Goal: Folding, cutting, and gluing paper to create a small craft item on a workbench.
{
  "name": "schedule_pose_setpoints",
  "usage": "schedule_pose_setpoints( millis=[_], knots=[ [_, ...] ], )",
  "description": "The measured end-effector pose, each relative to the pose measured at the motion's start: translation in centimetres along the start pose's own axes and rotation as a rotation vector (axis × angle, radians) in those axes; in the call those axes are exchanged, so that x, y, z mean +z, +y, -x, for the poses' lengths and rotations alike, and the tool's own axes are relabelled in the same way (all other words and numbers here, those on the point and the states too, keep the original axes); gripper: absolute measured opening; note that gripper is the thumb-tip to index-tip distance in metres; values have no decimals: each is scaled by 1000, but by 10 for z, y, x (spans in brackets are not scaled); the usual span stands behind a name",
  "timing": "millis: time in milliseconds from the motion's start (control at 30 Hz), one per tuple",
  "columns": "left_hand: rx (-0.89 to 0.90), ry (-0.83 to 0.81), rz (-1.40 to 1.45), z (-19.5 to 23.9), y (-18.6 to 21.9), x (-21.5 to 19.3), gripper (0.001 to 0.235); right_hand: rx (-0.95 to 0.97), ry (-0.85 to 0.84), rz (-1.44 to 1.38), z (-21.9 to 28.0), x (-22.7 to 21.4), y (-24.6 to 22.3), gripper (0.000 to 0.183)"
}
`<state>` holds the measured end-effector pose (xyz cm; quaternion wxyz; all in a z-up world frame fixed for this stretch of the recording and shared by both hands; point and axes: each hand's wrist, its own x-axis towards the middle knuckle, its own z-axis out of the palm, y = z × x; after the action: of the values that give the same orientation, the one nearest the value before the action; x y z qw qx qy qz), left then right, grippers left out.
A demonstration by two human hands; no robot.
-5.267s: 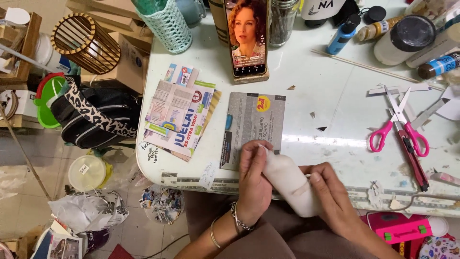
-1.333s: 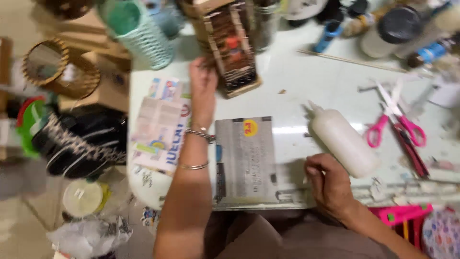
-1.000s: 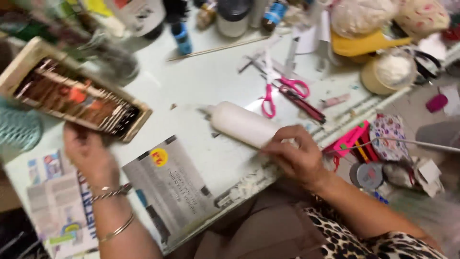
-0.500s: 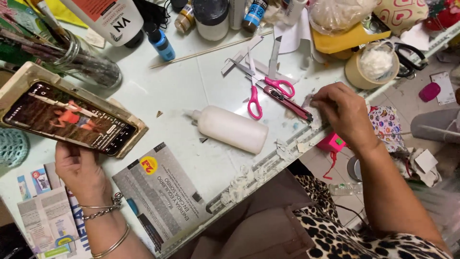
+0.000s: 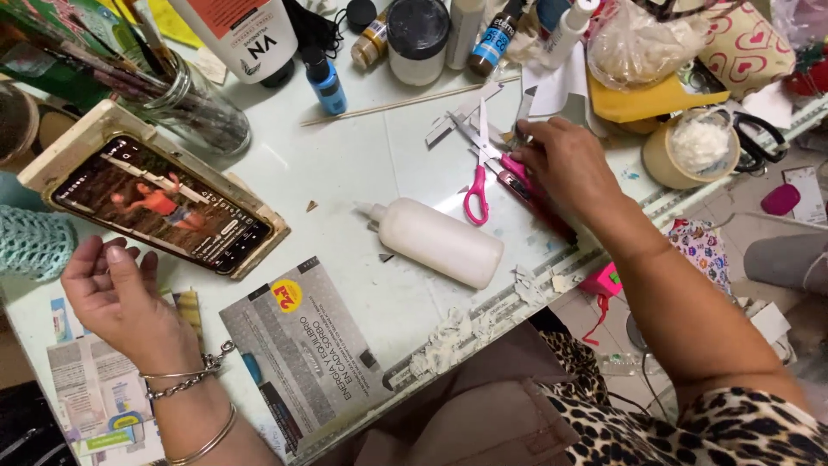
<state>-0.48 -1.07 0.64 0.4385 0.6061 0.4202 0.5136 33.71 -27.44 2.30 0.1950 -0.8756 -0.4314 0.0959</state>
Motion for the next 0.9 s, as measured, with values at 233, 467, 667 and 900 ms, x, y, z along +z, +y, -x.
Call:
schedule_pose_setpoints(
  millis=[233,467,667,900],
  knots=[
    [16,-23,-23,0,2,1,20,-187,273,46,8,21,13,7],
    [0,12,-4,-1,1,-2,18,-335,347,-69,4,31,21,14],
    [40,42,39,-3,2,-7,16,-246,234,-222,-25,-2,-24,9],
    [115,139,28,-8,0,-11,10,-371,10,30,-73,40,6,22]
  ],
)
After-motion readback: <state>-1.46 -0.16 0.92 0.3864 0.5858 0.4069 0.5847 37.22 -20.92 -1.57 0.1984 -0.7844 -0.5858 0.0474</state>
